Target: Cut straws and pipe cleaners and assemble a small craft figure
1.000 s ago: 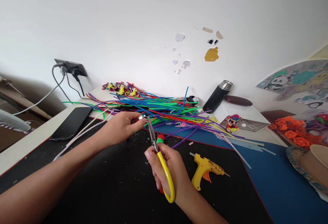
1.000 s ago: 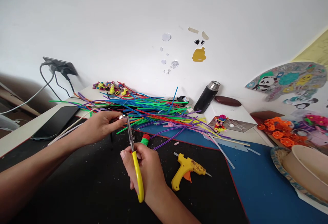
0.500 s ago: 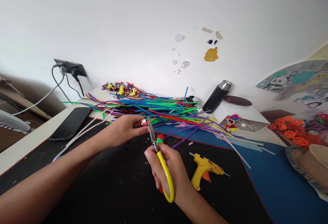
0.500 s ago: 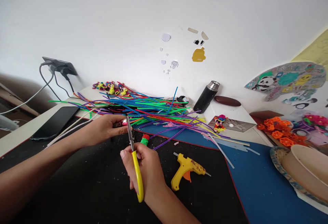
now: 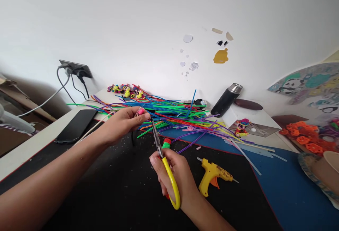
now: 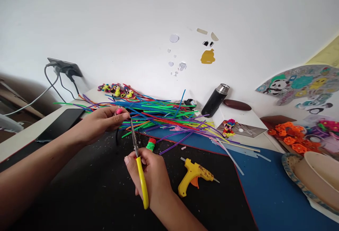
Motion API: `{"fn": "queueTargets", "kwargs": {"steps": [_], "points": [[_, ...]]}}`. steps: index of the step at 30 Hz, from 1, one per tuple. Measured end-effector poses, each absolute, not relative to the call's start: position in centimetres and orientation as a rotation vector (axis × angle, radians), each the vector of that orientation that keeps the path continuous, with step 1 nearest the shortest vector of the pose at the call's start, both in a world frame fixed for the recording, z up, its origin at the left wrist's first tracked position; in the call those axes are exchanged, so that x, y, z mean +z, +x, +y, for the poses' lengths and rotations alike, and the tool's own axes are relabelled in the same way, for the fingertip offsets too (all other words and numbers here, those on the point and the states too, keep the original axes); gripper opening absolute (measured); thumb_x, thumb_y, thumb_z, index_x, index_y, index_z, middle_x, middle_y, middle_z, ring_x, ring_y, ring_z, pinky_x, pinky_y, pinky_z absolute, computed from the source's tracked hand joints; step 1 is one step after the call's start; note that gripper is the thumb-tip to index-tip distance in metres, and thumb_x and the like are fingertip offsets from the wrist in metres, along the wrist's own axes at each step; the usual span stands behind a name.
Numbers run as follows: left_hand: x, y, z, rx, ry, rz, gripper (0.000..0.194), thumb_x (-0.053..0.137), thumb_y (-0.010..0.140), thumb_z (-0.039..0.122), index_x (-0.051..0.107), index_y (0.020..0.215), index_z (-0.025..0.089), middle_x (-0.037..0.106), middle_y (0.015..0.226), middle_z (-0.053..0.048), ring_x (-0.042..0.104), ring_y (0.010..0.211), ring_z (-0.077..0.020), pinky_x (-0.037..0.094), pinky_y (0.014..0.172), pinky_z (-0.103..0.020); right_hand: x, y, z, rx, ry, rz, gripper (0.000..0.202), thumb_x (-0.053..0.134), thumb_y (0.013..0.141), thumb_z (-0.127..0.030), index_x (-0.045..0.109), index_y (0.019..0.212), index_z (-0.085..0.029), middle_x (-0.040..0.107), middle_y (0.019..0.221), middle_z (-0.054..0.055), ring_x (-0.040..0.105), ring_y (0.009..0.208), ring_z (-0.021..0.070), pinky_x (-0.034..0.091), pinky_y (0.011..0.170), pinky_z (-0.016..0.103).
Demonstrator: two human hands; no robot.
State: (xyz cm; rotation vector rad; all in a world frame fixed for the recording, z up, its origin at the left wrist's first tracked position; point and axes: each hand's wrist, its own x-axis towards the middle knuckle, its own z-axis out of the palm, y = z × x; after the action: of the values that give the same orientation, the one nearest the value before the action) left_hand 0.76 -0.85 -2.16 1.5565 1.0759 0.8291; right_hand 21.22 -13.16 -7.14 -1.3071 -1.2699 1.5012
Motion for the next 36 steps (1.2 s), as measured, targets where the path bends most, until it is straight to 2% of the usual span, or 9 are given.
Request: {"fn": "queueTargets", "kwargs": {"steps": [6,13,19,28,36], "points": [[-1.6,1.0,-1.0,0.779,1.555,1.109,0.055,0.086,0.077,0.070,0.061,0.081,0.022,0.037,0.065,0.008,0.028,0.056,-0.0104,0.023,0.051,-0.026,-7.5,21.2,-13.2,1.499,-1.314,-1.297,0.062,0.074,0.091,-0.082,0.070,0.098,-0.021,0.051,0.061,-0.008,0.044,0.037,0.0067,0.035,0.036,0.019],[-1.9,1.0,-0.9,0.781,1.535,1.081,0.045,0.092,0.075,0.056,0.065,0.080,0.021,0.042,0.063,0.007,0.032,0.056,-0.0101,0.024,0.053,-0.026,-7.6,21.3,-13.1,1.491,-1.306,-1.336,0.060,0.076,0.090,-0.080,0.069,0.096,-0.022,0.051,0.060,-0.008,0.045,0.036,0.0072,0.035,0.036,0.019],[-2.0,0.9,-0.8,0.778,1.534,1.084,0.042,0.092,0.077,0.052,0.064,0.078,0.021,0.043,0.062,0.007,0.032,0.056,-0.0096,0.023,0.052,-0.026,-8.5,21.3,-13.0,1.529,-1.288,-1.312,0.056,0.074,0.095,-0.076,0.072,0.104,-0.021,0.058,0.065,-0.007,0.050,0.038,0.0063,0.035,0.038,0.017],[-2.0,1.0,-0.8,0.845,1.579,1.181,0.047,0.089,0.076,0.061,0.064,0.079,0.021,0.039,0.063,0.008,0.030,0.056,-0.0096,0.023,0.051,-0.025,-9.4,21.1,-13.0,1.613,-1.187,-1.162,0.072,0.078,0.087,-0.085,0.075,0.113,-0.018,0.063,0.066,-0.005,0.063,0.047,0.0105,0.042,0.045,0.018],[-1.6,0.8,-0.8,0.826,1.477,1.102,0.049,0.095,0.071,0.058,0.064,0.080,0.020,0.041,0.065,0.008,0.030,0.056,-0.0091,0.022,0.050,-0.024,-8.1,20.7,-12.8,1.725,-1.157,-1.062,0.094,0.082,0.066,-0.099,0.073,0.113,-0.017,0.069,0.064,-0.001,0.072,0.057,0.0171,0.049,0.054,0.023]]}}
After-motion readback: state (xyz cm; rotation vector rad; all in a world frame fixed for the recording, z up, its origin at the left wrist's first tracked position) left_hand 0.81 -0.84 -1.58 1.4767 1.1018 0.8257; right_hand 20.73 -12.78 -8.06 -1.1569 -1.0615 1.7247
